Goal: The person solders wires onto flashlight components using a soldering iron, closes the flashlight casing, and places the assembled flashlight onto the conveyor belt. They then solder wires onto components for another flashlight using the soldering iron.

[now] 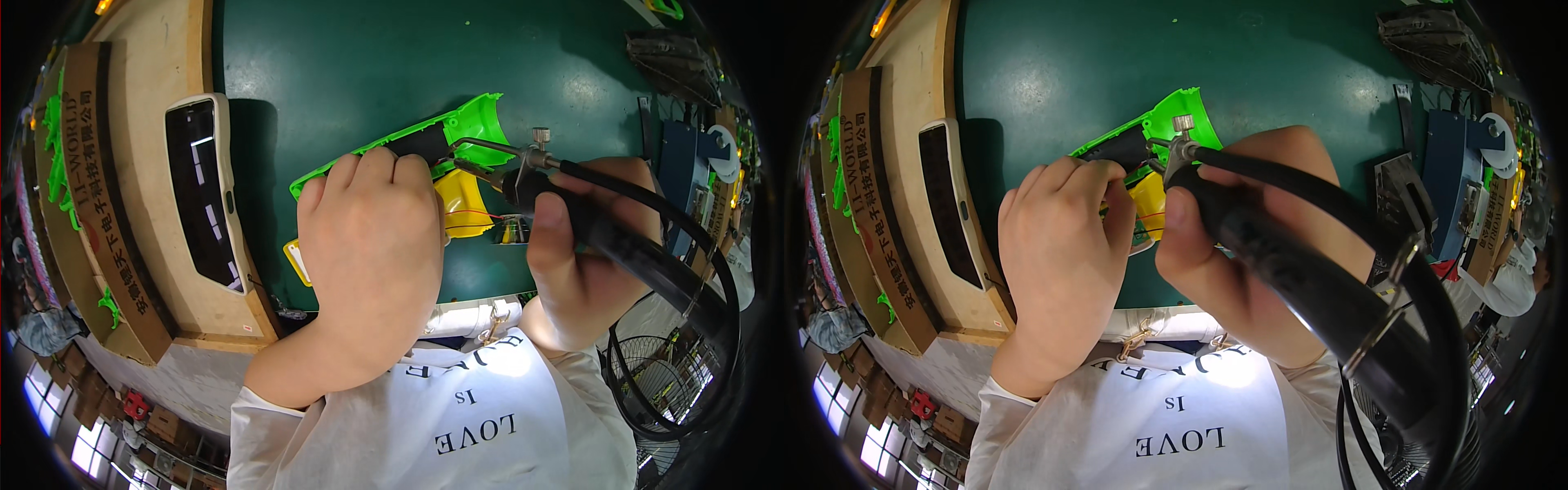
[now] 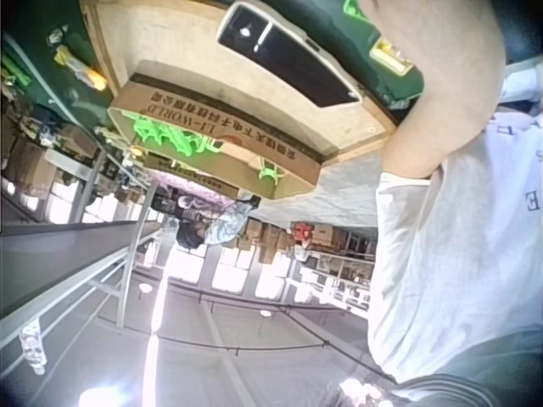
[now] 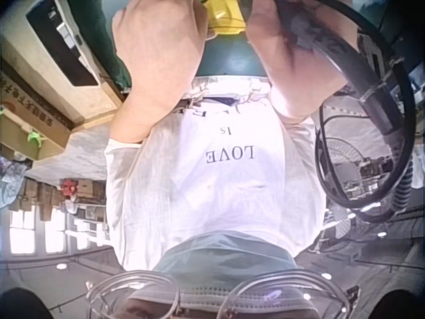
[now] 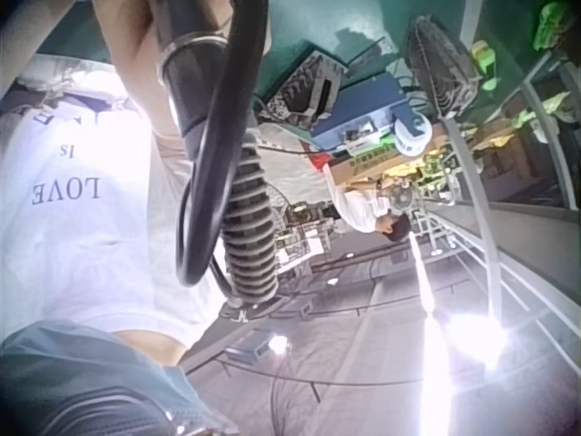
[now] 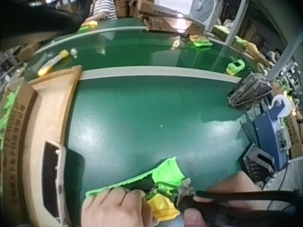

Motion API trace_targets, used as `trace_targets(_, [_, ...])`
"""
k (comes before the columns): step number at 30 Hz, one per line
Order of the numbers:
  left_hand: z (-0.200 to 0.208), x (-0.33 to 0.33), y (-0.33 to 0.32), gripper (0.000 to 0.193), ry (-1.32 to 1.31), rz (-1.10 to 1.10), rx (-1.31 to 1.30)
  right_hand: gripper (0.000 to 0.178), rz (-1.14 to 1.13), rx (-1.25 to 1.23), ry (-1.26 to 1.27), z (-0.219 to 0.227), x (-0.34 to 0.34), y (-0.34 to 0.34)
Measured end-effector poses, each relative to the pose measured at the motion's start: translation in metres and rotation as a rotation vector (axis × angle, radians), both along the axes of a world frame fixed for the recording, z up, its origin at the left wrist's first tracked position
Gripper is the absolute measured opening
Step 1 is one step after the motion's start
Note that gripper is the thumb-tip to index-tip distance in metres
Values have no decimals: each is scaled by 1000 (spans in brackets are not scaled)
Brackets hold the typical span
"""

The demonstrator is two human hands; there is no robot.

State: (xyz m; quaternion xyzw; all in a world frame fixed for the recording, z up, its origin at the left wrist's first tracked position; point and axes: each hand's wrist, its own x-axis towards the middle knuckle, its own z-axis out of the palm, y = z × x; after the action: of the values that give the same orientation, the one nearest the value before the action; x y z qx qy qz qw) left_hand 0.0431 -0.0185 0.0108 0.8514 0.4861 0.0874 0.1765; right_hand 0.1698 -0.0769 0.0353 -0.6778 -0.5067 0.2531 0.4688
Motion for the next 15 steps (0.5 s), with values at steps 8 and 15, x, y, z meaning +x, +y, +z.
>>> trace_targets(8, [0, 0, 0, 7, -11, 5, -2, 24, 22, 59, -17, -4, 0, 2])
trace_targets(15, [-1, 0, 0, 7, -4, 9, -5, 23, 29, 96, -52, -6, 3, 4])
